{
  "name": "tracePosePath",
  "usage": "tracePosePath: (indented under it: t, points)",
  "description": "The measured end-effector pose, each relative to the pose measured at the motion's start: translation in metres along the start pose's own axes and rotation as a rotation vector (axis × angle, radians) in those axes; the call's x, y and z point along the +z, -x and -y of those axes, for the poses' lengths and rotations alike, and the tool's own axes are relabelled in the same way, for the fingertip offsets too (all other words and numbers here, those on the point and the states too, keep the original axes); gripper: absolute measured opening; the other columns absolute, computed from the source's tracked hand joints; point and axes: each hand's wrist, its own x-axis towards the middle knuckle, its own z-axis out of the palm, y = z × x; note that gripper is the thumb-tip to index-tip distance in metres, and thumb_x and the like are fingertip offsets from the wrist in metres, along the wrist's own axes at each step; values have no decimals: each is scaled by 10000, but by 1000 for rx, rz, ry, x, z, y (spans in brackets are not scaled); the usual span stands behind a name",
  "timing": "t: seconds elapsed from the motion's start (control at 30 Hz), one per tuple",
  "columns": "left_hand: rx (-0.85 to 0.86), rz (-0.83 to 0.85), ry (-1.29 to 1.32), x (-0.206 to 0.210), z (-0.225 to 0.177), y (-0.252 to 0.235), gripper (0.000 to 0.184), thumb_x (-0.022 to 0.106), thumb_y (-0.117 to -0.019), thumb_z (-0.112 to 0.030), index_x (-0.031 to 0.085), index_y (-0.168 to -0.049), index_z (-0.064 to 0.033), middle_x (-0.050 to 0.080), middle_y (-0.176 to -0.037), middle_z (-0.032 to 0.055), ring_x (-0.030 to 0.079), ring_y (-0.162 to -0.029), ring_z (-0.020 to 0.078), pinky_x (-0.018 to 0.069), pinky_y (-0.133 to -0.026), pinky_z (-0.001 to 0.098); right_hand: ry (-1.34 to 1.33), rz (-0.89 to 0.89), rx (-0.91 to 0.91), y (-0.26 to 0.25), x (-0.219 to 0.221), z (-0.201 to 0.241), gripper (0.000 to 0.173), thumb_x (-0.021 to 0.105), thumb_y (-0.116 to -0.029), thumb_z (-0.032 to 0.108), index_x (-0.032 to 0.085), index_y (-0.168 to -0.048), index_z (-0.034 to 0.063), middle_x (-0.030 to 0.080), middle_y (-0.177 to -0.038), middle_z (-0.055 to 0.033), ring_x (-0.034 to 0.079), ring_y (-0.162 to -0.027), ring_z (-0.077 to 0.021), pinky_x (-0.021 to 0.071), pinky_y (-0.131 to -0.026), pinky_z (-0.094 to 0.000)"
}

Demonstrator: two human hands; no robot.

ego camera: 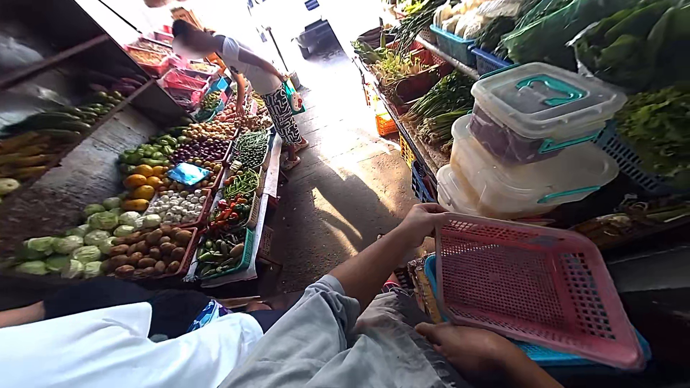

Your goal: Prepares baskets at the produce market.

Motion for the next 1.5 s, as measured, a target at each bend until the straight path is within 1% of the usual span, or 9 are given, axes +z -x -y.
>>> tracePosePath:
  t: [0.13,0.37,0.47,0.57,0.67,0.83,1.17,1.37,1.5]
  points:
    - [-100,-14,3,17,33,-25,107,629,-965,-94,641,-1025,-6,655,-838,85,624,-682,162,544,-603,333,-42,-33,2,-3,-2,-3,718,543,-1039,274,196,-1659,169,609,-1417,-206,597,-1313,-364,436,-1126,-607]
    - [-289,-174,-222,30,111,-8,240,673,-965,-228,699,-1034,0,673,-881,108,626,-765,185,536,-732,410,23,-28,1,-2,-3,-1,543,572,-1027,301,445,-1538,168,650,-1365,-171,605,-1305,-345,445,-1114,-613]
    - [-323,-203,-202,27,122,0,264,664,-987,-270,682,-1060,-17,660,-849,86,622,-709,165,544,-672,376,26,-56,-5,1,-3,2,461,583,-1011,303,543,-1451,173,687,-1298,-153,633,-1259,-339,472,-1072,-628]
    - [-336,-113,-326,26,132,3,353,633,-1015,-319,647,-1170,-3,695,-1003,167,697,-859,257,595,-781,472,36,-88,22,3,-6,3,418,590,-1002,294,598,-1403,180,702,-1269,-134,645,-1235,-326,483,-1057,-625]
    - [-363,101,-787,29,144,11,346,623,-970,-242,642,-1201,16,684,-1144,243,678,-1069,375,543,-915,599,94,-120,109,1,-8,2,383,561,-1002,303,635,-1345,150,702,-1253,-149,640,-1233,-346,481,-1044,-630]
    - [-393,227,-1052,20,154,8,379,618,-975,-284,628,-1227,-1,681,-1164,240,675,-1093,394,537,-908,625,134,-158,144,-4,-10,-5,412,566,-1002,376,640,-1314,117,699,-1249,-156,633,-1244,-346,479,-1057,-610]
    - [-292,115,-1178,13,148,16,432,646,-935,-261,570,-1332,-108,710,-1152,172,697,-1098,354,562,-902,607,145,-177,173,-2,-13,-2,501,558,-1004,462,608,-1374,129,682,-1291,-139,623,-1266,-322,480,-1072,-579]
    - [-84,23,-1352,17,148,14,655,692,-888,-216,483,-1503,-131,545,-1442,155,546,-1308,343,517,-1001,523,143,-180,170,-3,-14,-4,539,566,-1003,478,578,-1414,128,668,-1324,-138,614,-1284,-315,470,-1090,-566]
    - [-174,74,-1249,13,149,13,600,658,-936,-227,478,-1488,-75,538,-1455,183,618,-1239,352,550,-975,552,133,-181,158,-2,-15,-3,544,567,-1016,462,569,-1419,96,665,-1325,-165,616,-1281,-336,464,-1090,-584]
